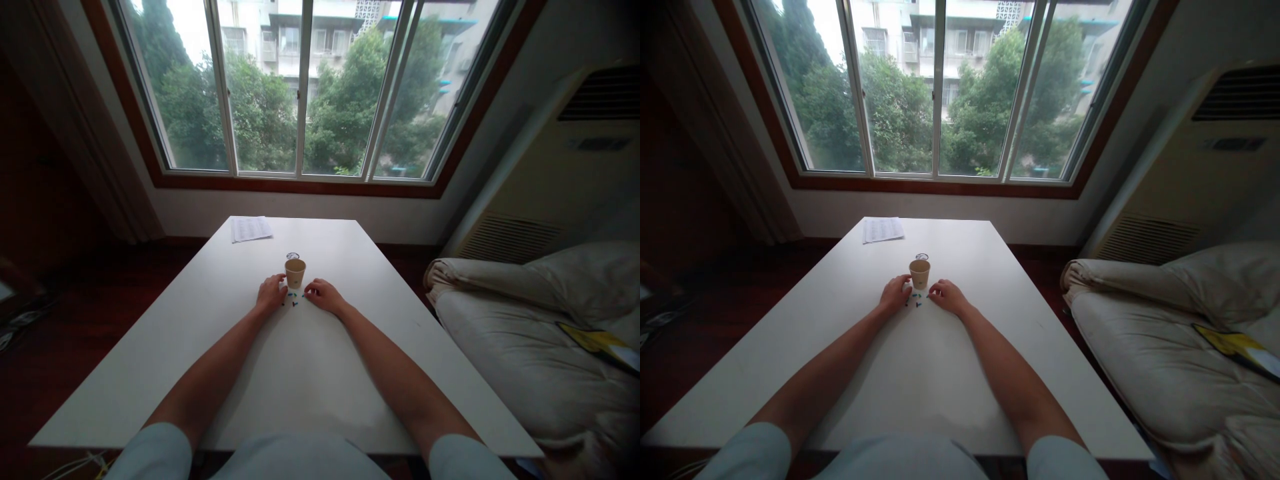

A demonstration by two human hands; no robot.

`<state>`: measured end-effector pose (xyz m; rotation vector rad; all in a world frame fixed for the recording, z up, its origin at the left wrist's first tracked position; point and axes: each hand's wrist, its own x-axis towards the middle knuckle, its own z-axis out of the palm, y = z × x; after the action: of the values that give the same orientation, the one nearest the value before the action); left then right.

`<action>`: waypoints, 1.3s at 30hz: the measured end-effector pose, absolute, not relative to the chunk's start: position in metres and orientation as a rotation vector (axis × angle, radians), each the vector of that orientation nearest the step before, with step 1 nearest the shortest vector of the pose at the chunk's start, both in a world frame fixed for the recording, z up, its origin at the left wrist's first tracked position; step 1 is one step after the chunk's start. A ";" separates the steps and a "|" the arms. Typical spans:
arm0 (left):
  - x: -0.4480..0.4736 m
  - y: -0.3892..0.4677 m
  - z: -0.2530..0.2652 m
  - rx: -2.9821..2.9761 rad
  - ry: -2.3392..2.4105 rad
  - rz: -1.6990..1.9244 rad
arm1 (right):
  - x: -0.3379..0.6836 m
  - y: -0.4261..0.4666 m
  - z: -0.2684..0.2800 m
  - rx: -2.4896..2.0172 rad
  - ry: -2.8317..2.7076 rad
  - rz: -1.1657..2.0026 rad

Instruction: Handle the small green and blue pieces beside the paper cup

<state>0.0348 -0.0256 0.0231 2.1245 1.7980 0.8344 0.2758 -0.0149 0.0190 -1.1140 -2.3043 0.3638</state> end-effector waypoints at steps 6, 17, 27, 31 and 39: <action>0.035 -0.025 0.021 2.122 1.786 0.856 | 0.271 -0.017 0.017 -1.035 -2.358 0.362; 0.036 -0.026 0.023 2.128 1.786 0.835 | 0.264 -0.021 0.017 -1.064 -2.380 0.290; 0.035 -0.025 0.021 2.146 1.780 0.862 | 0.260 -0.023 0.014 -1.142 -2.368 0.125; 0.034 -0.025 0.020 2.149 1.772 0.860 | 0.258 -0.025 0.015 -1.137 -2.407 0.071; 0.034 -0.023 0.018 2.157 1.777 0.871 | 0.257 -0.026 0.015 -1.186 -2.374 0.090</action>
<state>0.0343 -0.0232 0.0176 2.1566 1.7768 0.8714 0.2575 -0.0260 0.0149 -1.1860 -2.3738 0.0898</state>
